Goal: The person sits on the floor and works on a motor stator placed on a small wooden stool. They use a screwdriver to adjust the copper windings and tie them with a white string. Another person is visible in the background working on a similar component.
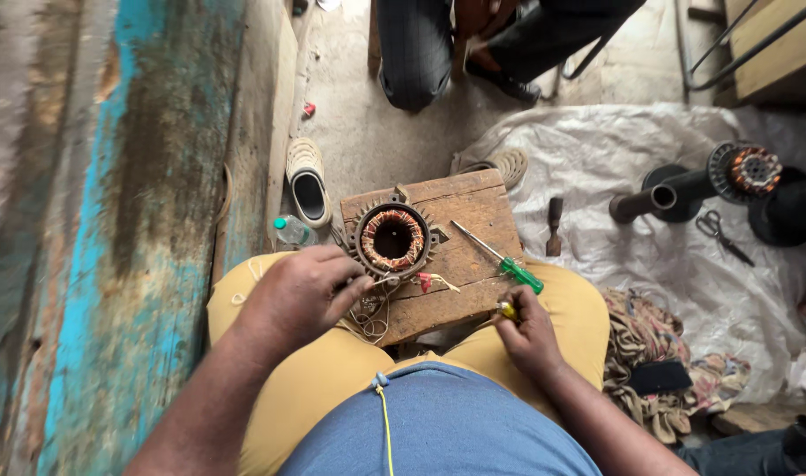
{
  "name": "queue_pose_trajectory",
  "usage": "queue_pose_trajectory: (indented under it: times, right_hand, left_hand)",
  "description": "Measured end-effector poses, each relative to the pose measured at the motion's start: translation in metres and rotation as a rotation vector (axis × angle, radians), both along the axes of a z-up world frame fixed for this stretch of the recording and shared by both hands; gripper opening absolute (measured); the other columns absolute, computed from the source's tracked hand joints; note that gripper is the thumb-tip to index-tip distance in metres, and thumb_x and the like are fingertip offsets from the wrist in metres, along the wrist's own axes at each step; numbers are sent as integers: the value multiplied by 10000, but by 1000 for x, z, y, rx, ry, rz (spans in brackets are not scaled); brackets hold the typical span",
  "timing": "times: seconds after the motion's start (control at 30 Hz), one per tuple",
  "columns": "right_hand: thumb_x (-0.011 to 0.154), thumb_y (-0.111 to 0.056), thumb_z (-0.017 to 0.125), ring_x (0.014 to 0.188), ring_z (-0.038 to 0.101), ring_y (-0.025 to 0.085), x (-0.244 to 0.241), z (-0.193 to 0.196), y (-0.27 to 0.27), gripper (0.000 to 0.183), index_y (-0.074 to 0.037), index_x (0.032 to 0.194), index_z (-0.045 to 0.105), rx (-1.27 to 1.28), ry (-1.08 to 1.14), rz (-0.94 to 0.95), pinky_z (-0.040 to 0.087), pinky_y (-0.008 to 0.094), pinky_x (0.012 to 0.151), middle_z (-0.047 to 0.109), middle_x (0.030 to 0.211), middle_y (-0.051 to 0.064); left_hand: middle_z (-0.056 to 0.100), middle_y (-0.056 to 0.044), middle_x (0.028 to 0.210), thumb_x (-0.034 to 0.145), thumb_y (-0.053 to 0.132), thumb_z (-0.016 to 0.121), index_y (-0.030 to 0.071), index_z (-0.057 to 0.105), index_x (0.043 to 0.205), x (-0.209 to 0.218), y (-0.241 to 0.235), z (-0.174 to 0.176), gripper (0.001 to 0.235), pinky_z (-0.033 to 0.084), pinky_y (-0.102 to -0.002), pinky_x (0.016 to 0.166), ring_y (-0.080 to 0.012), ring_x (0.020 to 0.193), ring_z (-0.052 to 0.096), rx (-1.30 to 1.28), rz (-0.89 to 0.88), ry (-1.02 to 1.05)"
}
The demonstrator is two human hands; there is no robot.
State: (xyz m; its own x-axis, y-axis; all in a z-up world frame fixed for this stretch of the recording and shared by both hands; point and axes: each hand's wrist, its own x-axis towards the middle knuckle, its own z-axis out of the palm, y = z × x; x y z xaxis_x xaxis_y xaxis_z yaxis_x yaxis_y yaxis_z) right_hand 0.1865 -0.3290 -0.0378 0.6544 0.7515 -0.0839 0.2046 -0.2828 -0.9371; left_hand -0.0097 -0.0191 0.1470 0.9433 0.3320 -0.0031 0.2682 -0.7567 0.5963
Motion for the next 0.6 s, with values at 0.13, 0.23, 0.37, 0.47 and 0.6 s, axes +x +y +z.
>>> queue_pose_trajectory:
  times: [0.13,0.23,0.37,0.47,0.6]
  right_hand:
    - [909,-240,791,651,547,145,-19,47,43,262,-62,894,600,-120,-232,94,483,313,599,581,716,66]
    - [887,-215,761,755,697,177,-35,78,90,395,-120,1263,691,50,-379,238,568,324,681,725,897,88]
    - [831,-135,764,868,744,244,-52,101,133,423,-155,1251,718,31,-469,477,591,362,754,770,1068,127]
    - [863,-147,780,887,768,229,-60,103,144,275,-136,1135,738,-58,-410,488,602,368,779,790,983,116]
    - [928,-132,697,898,782,203,-53,103,141,219,-146,1146,715,-127,-401,328,615,360,776,797,1005,80]
  left_hand:
    - [717,-96,896,856,221,762,68,752,923,-26,-28,-2,167,577,-400,717,-292,783,708,-92,31,-59]
    - [722,-100,910,857,223,769,65,752,946,-38,-44,-4,183,572,-392,733,-294,807,712,-145,29,-103]
    - [723,-108,911,852,199,772,64,755,965,-47,-61,-8,177,576,-363,763,-272,829,722,-218,42,-173]
    - [735,-80,939,842,135,765,44,735,982,-51,-69,-13,169,588,-327,776,-204,839,730,-358,38,-332]
    - [734,-49,929,888,124,743,67,725,1059,-53,-77,-19,181,583,-304,797,-139,849,696,-759,195,-270]
